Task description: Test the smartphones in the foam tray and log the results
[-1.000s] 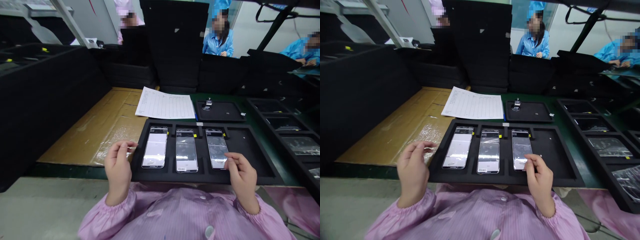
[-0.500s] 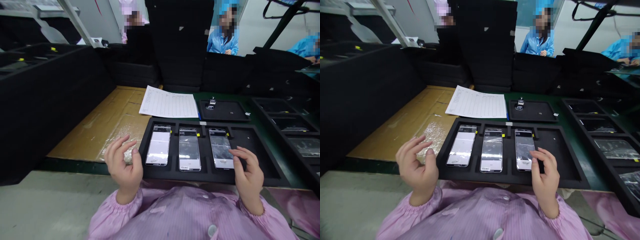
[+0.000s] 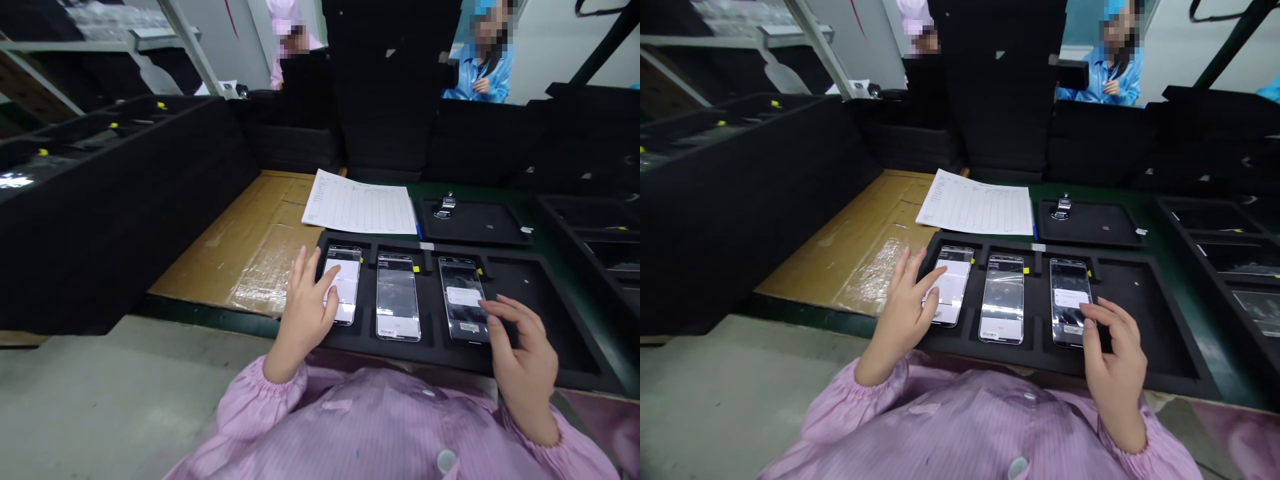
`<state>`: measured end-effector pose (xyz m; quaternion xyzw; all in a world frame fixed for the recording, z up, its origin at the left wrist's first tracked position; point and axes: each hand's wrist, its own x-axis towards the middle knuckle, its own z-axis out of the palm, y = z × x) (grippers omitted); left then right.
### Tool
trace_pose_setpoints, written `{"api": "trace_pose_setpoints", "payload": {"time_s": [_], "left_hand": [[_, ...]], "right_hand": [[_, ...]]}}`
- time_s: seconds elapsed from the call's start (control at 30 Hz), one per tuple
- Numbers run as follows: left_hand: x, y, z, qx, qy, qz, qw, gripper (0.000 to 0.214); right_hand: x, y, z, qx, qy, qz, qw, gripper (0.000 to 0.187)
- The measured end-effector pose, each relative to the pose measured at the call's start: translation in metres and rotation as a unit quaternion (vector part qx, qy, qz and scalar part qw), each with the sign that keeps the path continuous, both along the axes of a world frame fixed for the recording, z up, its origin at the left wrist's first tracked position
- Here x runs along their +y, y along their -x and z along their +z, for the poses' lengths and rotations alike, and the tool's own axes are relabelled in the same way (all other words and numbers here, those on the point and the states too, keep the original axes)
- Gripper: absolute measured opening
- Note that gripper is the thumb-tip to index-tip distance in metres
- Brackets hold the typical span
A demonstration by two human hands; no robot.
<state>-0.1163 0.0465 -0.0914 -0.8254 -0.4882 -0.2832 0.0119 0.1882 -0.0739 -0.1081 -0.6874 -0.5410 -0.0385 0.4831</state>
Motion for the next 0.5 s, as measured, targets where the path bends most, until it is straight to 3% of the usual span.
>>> {"api": "trace_pose_setpoints", "payload": {"time_s": [0.23, 0.5], "left_hand": [[0.004, 0.001, -0.007, -0.007, -0.030, 0.000, 1.000, 0.035], [0.006, 0.002, -0.011, -0.048, -0.041, 0.002, 0.998, 0.036]], "right_hand": [[0.004, 0.008, -0.002, -0.044, 0.038, -0.025, 0.998, 0.034], [0.008, 0.008, -0.007, -0.171, 0.033, 0.012, 0.985, 0.021]]}}
